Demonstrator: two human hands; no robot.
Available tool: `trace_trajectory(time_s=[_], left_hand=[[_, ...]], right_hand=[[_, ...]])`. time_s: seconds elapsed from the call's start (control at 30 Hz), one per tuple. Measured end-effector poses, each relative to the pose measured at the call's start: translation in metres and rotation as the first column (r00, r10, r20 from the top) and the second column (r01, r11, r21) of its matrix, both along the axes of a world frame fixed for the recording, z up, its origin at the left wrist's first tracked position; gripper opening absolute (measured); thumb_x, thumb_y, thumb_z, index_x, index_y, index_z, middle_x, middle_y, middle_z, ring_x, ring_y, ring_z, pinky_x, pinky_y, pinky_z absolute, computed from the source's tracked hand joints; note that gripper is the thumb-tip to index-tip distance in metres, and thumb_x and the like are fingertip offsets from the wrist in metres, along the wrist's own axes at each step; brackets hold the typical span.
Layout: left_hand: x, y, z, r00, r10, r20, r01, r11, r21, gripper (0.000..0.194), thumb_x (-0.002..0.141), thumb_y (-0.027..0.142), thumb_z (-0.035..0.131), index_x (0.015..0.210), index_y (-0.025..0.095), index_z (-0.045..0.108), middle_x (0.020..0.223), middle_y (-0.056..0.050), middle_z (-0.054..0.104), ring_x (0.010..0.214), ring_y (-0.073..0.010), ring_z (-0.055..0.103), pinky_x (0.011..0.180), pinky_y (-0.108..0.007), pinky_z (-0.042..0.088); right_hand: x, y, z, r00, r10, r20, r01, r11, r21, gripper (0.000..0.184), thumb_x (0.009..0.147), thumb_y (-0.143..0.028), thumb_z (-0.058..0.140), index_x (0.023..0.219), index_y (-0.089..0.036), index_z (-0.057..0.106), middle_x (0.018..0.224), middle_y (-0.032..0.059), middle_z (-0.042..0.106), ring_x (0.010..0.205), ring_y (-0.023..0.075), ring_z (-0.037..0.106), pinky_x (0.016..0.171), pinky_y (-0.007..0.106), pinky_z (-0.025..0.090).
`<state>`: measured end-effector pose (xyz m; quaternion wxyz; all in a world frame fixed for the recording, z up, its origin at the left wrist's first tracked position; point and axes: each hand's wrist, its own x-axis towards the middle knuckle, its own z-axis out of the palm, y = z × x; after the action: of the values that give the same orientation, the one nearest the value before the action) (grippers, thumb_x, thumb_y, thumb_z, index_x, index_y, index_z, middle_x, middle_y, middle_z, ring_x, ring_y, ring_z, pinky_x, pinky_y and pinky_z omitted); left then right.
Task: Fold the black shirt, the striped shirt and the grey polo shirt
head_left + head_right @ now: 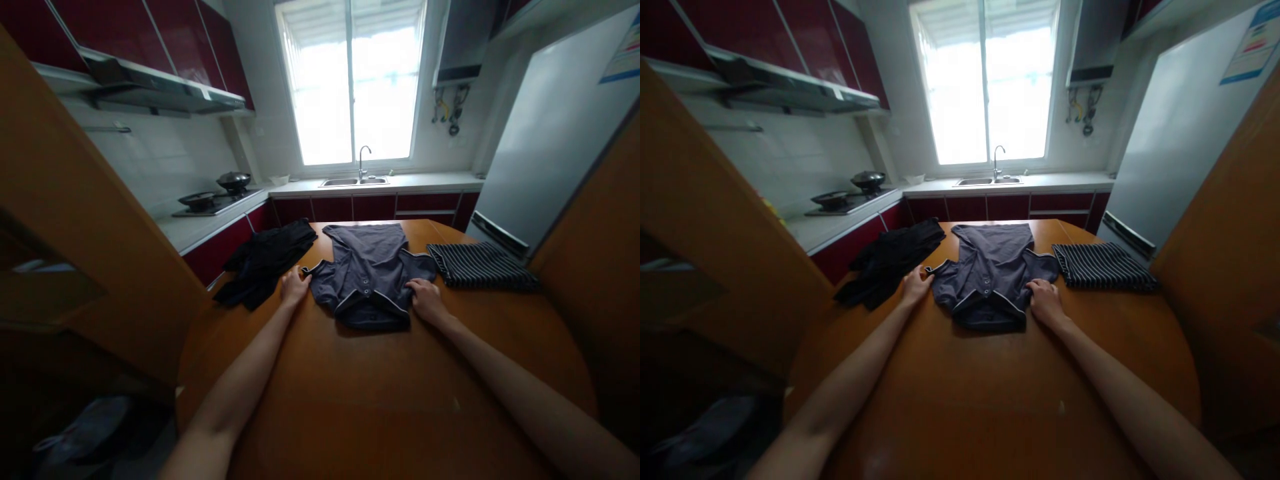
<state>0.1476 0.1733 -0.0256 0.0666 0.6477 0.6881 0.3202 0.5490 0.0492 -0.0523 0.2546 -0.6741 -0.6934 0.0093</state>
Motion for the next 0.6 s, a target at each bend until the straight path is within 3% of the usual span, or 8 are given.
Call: trace_trajectory(time_s=[0.1, 0.2, 0.3, 0.4, 0.53, 0.6], left_hand=[[-0.002, 0.007, -0.010, 1.000, -0.015, 0.015, 0.015, 1.000, -0.024, 0.041, 0.086, 0.025, 0.064, 0.126, 0.020, 0.062, 0.100, -0.007, 0.073, 0.099, -0.0243, 0.068, 0.091, -0.033, 0.048], [-0.007, 0.011, -0.012, 0.999, -0.020, 0.036, 0.021, 1.000, -0.024, 0.036, 0.091, 0.022, 0.055, 0.125, 0.016, 0.061, 0.095, -0.007, 0.072, 0.089, -0.0211, 0.069, 0.085, -0.029, 0.049], [-0.010, 0.012, -0.012, 0.999, -0.013, 0.031, 0.012, 1.000, 0.009, 0.044, 0.088, 0.030, 0.061, 0.128, 0.013, 0.060, 0.112, -0.015, 0.067, 0.106, -0.0272, 0.064, 0.093, -0.035, 0.046], [-0.008, 0.011, -0.012, 0.998, -0.053, 0.020, 0.053, 0.998, 0.030, 0.039, 0.079, 0.033, 0.073, 0.115, 0.019, 0.067, 0.123, -0.015, 0.063, 0.119, -0.0326, 0.055, 0.099, -0.040, 0.042], [-0.002, 0.005, -0.014, 0.989, -0.136, 0.058, 0.134, 0.990, 0.047, 0.011, 0.076, 0.027, 0.074, 0.085, 0.021, 0.068, 0.094, -0.006, 0.070, 0.099, -0.0253, 0.063, 0.089, -0.034, 0.045], [0.000, 0.003, -0.011, 0.982, -0.159, 0.101, 0.151, 0.985, 0.080, 0.009, 0.076, 0.025, 0.073, 0.077, 0.021, 0.065, 0.079, -0.002, 0.068, 0.082, -0.0204, 0.064, 0.080, -0.029, 0.047]], right_hand=[[0.008, 0.001, -0.009, 1.000, 0.003, 0.012, -0.003, 1.000, -0.003, 0.038, 0.088, -0.011, 0.049, 0.118, -0.019, 0.069, 0.131, 0.0101, 0.063, 0.123, 0.0253, 0.052, 0.103, 0.040, 0.035], [0.008, 0.000, -0.010, 0.999, 0.003, 0.035, -0.003, 1.000, -0.010, 0.034, 0.091, -0.017, 0.050, 0.117, -0.020, 0.071, 0.129, 0.0099, 0.064, 0.121, 0.0267, 0.052, 0.100, 0.041, 0.035], [0.006, -0.001, -0.008, 0.999, 0.000, 0.053, 0.001, 1.000, -0.015, 0.034, 0.092, -0.019, 0.051, 0.117, -0.022, 0.073, 0.129, 0.0099, 0.064, 0.121, 0.0268, 0.052, 0.099, 0.041, 0.035], [0.005, -0.002, -0.008, 0.998, -0.007, 0.063, 0.008, 1.000, -0.025, 0.034, 0.092, -0.020, 0.051, 0.118, -0.023, 0.073, 0.131, 0.0102, 0.064, 0.122, 0.0268, 0.052, 0.099, 0.041, 0.035], [0.004, -0.004, -0.008, 0.995, -0.033, 0.089, 0.035, 0.999, -0.029, 0.036, 0.092, -0.019, 0.050, 0.119, -0.025, 0.074, 0.133, 0.0104, 0.063, 0.123, 0.0270, 0.052, 0.099, 0.042, 0.035], [0.003, -0.005, -0.009, 0.994, -0.032, 0.104, 0.035, 0.999, -0.023, 0.036, 0.092, -0.019, 0.050, 0.119, -0.025, 0.073, 0.136, 0.0110, 0.062, 0.126, 0.0273, 0.051, 0.101, 0.044, 0.034]])
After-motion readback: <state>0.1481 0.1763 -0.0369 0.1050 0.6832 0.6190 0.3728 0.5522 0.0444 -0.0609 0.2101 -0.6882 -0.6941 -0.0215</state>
